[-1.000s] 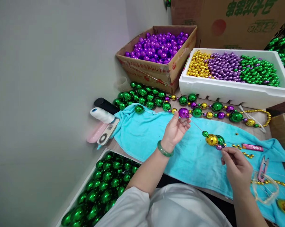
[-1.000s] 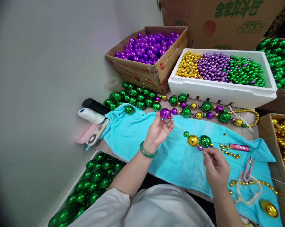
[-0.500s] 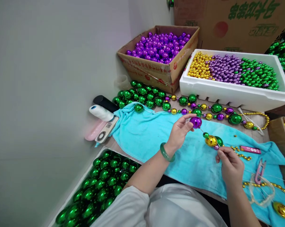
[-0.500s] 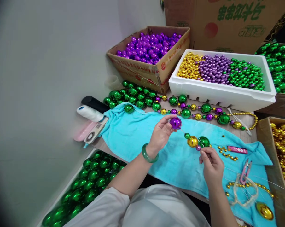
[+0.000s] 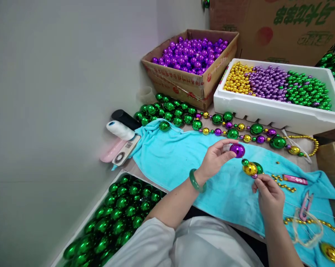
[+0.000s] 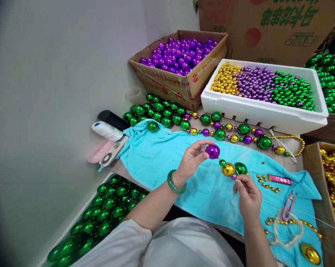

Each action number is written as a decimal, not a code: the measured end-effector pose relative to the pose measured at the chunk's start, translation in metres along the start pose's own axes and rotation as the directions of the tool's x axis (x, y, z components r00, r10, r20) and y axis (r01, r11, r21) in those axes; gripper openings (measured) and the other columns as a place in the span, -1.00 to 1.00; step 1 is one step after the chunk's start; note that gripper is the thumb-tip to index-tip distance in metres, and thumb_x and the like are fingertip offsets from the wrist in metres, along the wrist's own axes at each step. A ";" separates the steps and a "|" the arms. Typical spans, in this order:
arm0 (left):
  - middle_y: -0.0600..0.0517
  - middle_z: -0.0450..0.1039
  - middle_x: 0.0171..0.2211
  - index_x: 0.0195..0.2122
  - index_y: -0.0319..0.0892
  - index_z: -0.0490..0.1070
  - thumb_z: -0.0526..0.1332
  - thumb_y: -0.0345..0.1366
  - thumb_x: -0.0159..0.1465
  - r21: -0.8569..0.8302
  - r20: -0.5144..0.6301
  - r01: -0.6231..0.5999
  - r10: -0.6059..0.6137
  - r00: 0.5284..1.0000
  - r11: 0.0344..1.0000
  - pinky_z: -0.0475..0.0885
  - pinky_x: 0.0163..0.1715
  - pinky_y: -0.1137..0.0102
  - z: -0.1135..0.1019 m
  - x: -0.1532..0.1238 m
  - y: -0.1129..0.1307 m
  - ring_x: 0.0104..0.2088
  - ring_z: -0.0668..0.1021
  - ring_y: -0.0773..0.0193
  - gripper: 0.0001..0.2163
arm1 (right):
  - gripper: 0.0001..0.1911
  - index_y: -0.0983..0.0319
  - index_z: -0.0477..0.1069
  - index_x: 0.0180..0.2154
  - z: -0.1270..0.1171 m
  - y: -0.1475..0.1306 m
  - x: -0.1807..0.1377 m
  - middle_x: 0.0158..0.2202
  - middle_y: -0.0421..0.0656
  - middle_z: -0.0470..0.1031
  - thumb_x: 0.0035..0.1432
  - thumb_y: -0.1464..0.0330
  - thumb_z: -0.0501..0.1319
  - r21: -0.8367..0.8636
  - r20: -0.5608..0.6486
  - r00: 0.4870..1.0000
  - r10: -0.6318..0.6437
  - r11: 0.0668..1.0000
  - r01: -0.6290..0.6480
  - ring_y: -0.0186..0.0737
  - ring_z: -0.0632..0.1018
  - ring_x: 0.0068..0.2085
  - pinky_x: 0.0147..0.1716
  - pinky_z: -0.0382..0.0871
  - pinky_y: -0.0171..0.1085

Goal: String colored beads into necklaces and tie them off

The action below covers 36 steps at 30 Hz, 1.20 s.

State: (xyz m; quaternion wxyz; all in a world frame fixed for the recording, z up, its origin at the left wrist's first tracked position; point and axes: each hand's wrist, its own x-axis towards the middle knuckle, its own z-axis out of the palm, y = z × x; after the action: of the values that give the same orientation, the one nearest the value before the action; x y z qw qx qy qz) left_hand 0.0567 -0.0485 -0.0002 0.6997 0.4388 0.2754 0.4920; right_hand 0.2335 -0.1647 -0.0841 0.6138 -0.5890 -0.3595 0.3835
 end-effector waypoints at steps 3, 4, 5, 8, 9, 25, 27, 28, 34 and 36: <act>-0.01 0.56 -0.24 -0.12 -0.14 0.56 0.43 -0.16 0.09 0.017 0.021 0.072 -0.072 0.997 0.997 0.40 -0.21 0.45 0.000 0.000 0.001 -0.28 0.53 0.32 -0.66 | -0.82 0.25 0.45 -0.26 0.004 -0.005 0.002 -0.50 -0.24 0.38 0.10 0.32 0.33 0.069 0.012 0.998 0.055 0.996 -0.055 -0.37 0.41 -0.53 -0.56 0.28 -0.33; -0.02 0.56 -0.22 -0.12 -0.14 0.57 0.41 -0.17 0.11 0.020 0.011 0.074 -0.075 0.997 0.997 0.40 -0.20 0.45 -0.001 0.001 0.000 -0.25 0.54 0.31 -0.68 | -0.80 0.24 0.42 -0.24 0.006 -0.007 0.003 -0.50 -0.25 0.38 0.08 0.32 0.34 0.108 0.020 0.997 0.076 0.991 -0.077 -0.37 0.41 -0.55 -0.59 0.28 -0.34; -0.04 0.56 -0.19 -0.13 -0.15 0.58 0.39 -0.17 0.14 0.025 -0.007 0.068 -0.068 0.998 0.997 0.40 -0.18 0.44 -0.003 0.002 -0.001 -0.21 0.54 0.29 -0.71 | -0.76 0.22 0.39 -0.23 0.008 -0.009 0.004 -0.50 -0.26 0.38 0.06 0.33 0.35 0.149 0.028 0.995 0.093 0.984 -0.096 -0.38 0.40 -0.57 -0.62 0.28 -0.35; -0.07 0.56 -0.14 -0.23 -0.18 0.61 0.35 -0.18 0.18 0.053 -0.079 0.041 -0.037 0.996 0.998 0.41 -0.17 0.44 -0.014 0.006 -0.002 -0.13 0.53 0.24 -0.79 | -0.71 0.19 0.33 -0.24 0.016 -0.015 0.007 -0.50 -0.30 0.38 0.02 0.32 0.37 0.208 0.063 0.991 0.120 0.969 -0.131 -0.41 0.38 -0.62 -0.68 0.25 -0.38; -0.08 0.55 -0.14 -0.27 -0.19 0.62 0.36 -0.20 0.17 0.060 -0.108 0.032 -0.026 0.994 0.998 0.41 -0.18 0.44 -0.018 0.008 -0.002 -0.11 0.52 0.23 -0.81 | -0.72 0.19 0.32 -0.26 0.018 -0.015 0.008 -0.52 -0.31 0.37 0.02 0.31 0.36 0.199 0.077 0.989 0.127 0.970 -0.140 -0.41 0.37 -0.63 -0.69 0.25 -0.39; -0.02 0.57 -0.32 -0.39 -0.10 0.61 0.29 -0.35 0.21 0.454 0.049 -0.034 0.013 0.999 0.890 0.33 -0.01 0.35 -0.017 -0.008 -0.018 -0.19 0.52 0.20 -0.91 | -0.66 0.21 0.49 -0.04 0.051 -0.028 0.022 -0.42 -0.19 0.50 0.20 0.21 0.21 -0.454 0.253 0.959 -0.129 0.859 0.235 -0.38 0.33 -0.57 -0.48 0.35 -0.29; -0.02 0.57 -0.35 -0.38 -0.09 0.61 0.29 -0.34 0.22 0.441 0.061 -0.042 0.017 0.998 0.897 0.33 -0.03 0.35 -0.012 -0.008 -0.012 -0.23 0.52 0.21 -0.90 | -0.75 0.16 0.53 -0.13 0.052 -0.031 0.030 -0.22 -0.13 0.57 0.21 0.23 0.20 -0.444 0.315 0.938 -0.145 0.851 0.280 -0.41 0.34 -0.56 -0.49 0.35 -0.30; -0.02 0.56 -0.35 -0.37 -0.10 0.61 0.28 -0.34 0.22 0.426 0.050 -0.038 0.019 0.999 0.904 0.35 -0.06 0.36 -0.010 -0.008 -0.009 -0.25 0.52 0.23 -0.90 | -0.78 0.15 0.55 -0.17 0.052 -0.033 0.034 -0.13 -0.11 0.57 0.21 0.24 0.19 -0.449 0.336 0.930 -0.149 0.843 0.297 -0.41 0.36 -0.55 -0.49 0.36 -0.30; -0.01 0.51 -0.33 -0.31 -0.16 0.54 0.22 -0.23 0.28 0.295 0.031 -0.044 0.037 0.999 0.954 0.44 -0.27 0.41 -0.006 -0.002 0.004 -0.32 0.53 0.29 -0.85 | -0.85 0.15 0.56 -0.29 0.049 -0.030 0.046 -0.17 -0.12 0.60 0.18 0.30 0.21 -0.413 0.412 0.905 -0.104 0.864 0.287 -0.18 0.58 -0.18 -0.23 0.46 -0.24; 0.00 0.50 -0.34 -0.31 -0.16 0.52 0.22 -0.23 0.29 0.285 0.027 -0.077 0.073 0.997 0.956 0.45 -0.24 0.41 -0.006 0.002 0.007 -0.33 0.53 0.31 -0.86 | -0.84 0.15 0.57 -0.32 0.050 -0.027 0.048 -0.19 -0.11 0.61 0.15 0.27 0.24 -0.412 0.364 0.930 -0.060 0.885 0.219 -0.15 0.60 -0.16 -0.21 0.47 -0.21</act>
State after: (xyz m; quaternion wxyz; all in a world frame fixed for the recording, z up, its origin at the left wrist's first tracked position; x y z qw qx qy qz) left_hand 0.0493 -0.0433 0.0029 0.6121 0.5491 0.3210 0.4698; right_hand 0.2122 -0.0995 -0.0554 0.4175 -0.6105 -0.5802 0.3412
